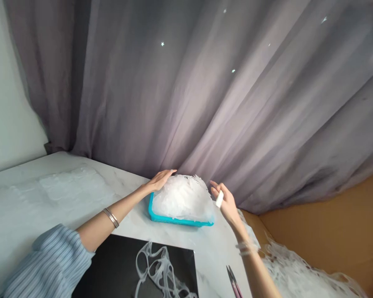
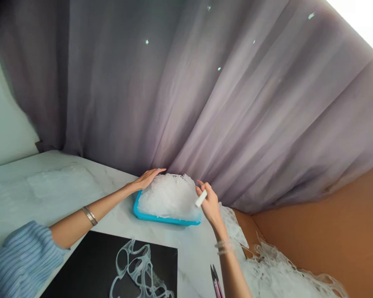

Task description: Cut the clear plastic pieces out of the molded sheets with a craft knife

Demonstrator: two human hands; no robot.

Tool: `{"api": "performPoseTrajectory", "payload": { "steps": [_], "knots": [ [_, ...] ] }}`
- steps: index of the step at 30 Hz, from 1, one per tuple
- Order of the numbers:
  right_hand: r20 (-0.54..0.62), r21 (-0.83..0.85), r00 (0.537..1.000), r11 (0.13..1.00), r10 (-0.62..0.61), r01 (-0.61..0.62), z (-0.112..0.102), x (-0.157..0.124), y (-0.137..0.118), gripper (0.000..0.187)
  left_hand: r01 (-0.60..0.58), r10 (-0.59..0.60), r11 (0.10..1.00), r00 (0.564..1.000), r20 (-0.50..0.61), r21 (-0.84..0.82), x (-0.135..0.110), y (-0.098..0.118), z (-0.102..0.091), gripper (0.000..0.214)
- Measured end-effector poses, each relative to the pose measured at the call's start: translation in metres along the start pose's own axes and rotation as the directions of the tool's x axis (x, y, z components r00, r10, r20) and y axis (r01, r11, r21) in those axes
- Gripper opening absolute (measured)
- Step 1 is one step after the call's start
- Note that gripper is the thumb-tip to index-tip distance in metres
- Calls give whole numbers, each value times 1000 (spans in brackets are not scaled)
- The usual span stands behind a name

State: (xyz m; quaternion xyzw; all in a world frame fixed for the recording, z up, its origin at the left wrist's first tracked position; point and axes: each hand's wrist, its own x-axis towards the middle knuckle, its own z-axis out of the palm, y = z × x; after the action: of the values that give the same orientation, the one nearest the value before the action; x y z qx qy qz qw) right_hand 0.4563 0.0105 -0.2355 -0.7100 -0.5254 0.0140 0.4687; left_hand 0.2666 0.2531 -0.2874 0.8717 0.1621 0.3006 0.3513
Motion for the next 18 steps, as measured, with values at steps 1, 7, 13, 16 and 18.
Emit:
{"api": "performPoseTrajectory", "payload": {
  "steps": [1,7,13,16,18],
  "knots": [
    [-7,-15,1000,1000,-17,17,10,14,5,32,-18,18,1000,1000,0,20,4,5,5,37],
    [90,-104,994,992,-65,74,70,39,29,27,-97,76,981,989,127,165,-1,27,47,52],
    [101,-191,994,980,-37,55,92,12,44,33,-69,19,964,981,193,255,-23,20,54,55],
    [80,-198,997,980,-19,34,96,10,46,32,-68,2,960,972,236,270,-20,18,48,56],
    [63,-183,998,983,-11,22,99,11,45,31,-75,-4,960,961,277,272,-17,18,44,56]
  ]
}}
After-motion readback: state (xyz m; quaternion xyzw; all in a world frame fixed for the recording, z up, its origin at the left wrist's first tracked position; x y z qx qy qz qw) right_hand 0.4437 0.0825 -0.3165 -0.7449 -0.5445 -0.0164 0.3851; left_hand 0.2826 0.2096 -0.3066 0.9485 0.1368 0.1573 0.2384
